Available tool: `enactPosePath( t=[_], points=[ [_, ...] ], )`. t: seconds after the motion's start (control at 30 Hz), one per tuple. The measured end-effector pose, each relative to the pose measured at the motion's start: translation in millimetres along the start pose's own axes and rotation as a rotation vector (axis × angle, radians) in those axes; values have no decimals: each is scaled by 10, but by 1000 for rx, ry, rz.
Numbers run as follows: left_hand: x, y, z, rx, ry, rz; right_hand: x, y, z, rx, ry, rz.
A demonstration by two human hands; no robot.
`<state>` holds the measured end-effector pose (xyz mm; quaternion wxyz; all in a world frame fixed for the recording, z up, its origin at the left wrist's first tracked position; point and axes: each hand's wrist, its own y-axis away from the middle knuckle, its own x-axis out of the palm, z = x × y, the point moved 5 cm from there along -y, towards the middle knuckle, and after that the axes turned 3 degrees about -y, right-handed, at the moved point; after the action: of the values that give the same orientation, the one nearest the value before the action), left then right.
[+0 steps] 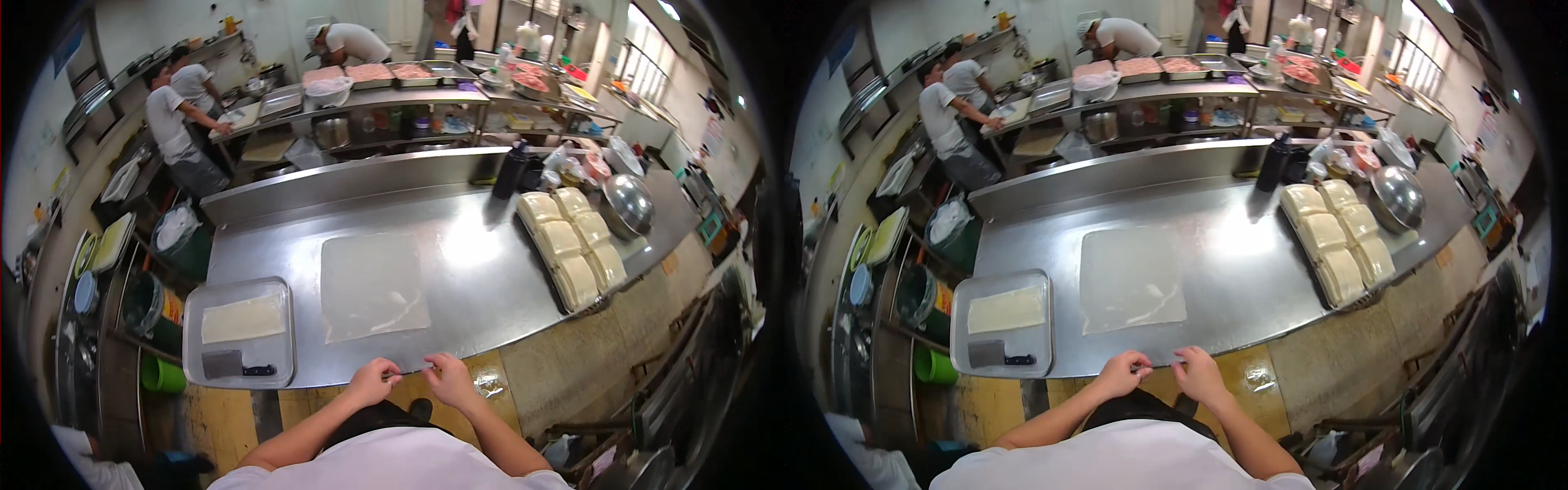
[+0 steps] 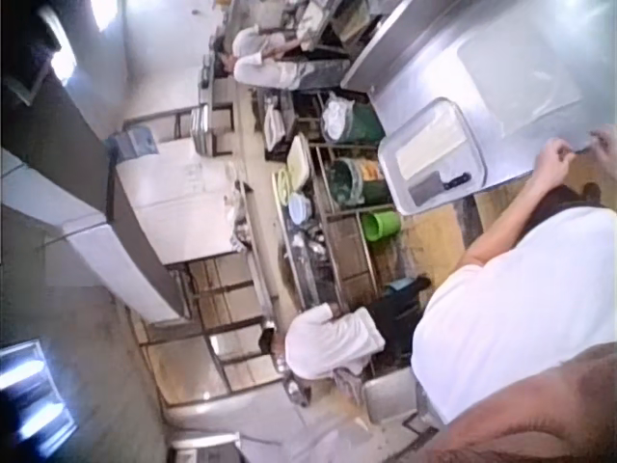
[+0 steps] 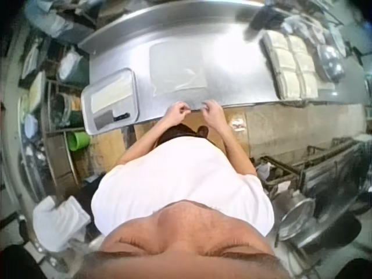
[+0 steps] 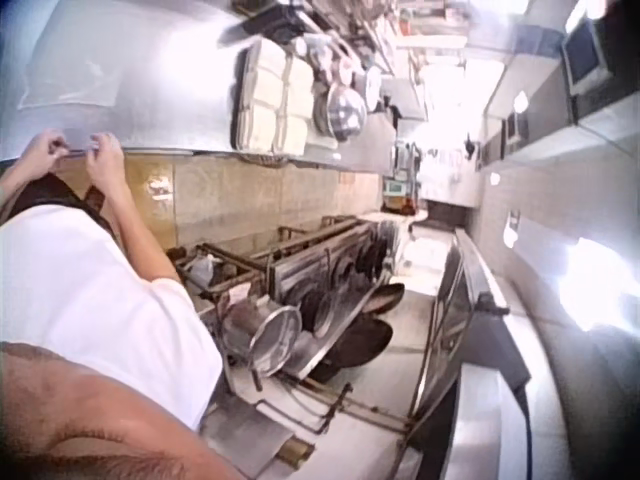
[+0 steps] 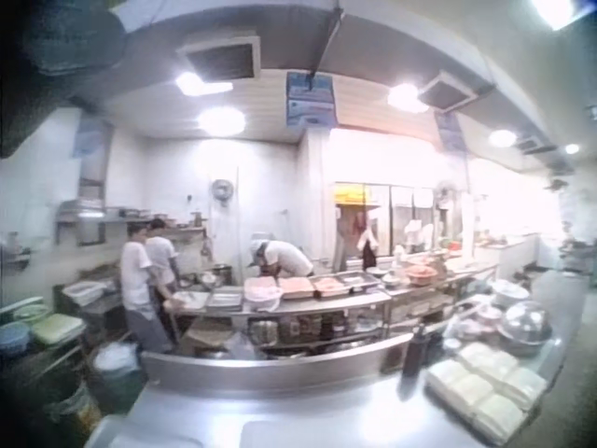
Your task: The person wipes a metal surface with a cloth, spreads liquid batter onto a mesh-lined tray using a cup and spatula, and steams the resulting dough sheets. They peel the cooked sheets from the mesh by hand, fold them, and place them onto a metal tray.
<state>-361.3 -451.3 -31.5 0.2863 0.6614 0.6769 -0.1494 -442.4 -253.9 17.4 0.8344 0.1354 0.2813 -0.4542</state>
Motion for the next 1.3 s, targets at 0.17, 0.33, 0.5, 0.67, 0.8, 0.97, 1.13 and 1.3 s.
enactPosePath(
  t=[0.17, 0.33, 0.5, 0.67, 0.8, 0.97, 1.13, 1.3],
  points=[
    [-441, -297, 192, -224, 51, -124, -100, -620, -155, -62, -20, -24],
    [-1161, -998, 755, -279, -24, -305, 14, -1246, -74, 6, -33, -32],
    [-2042, -2017, 1422, -235, -232, -540, 189, -1797, 122, 77, -5, -12],
    [-2535, -2892, 1746, -293, -294, -494, 391, -2208, 182, 79, 87, -4],
    [-2612, -3279, 1978, -440, -315, -388, 498, -2413, 203, 117, 70, -6],
    [-2590, -3470, 2012, -407, -430, -325, 535, -2579, 115, 186, 51, 8],
    [-2599, -3562, 2077, -462, -278, -282, 530, -2789, 46, 188, 39, 2],
    [-2583, -3552, 2147, -313, -425, -342, 515, -2940, 46, 151, 31, 8]
  ],
)
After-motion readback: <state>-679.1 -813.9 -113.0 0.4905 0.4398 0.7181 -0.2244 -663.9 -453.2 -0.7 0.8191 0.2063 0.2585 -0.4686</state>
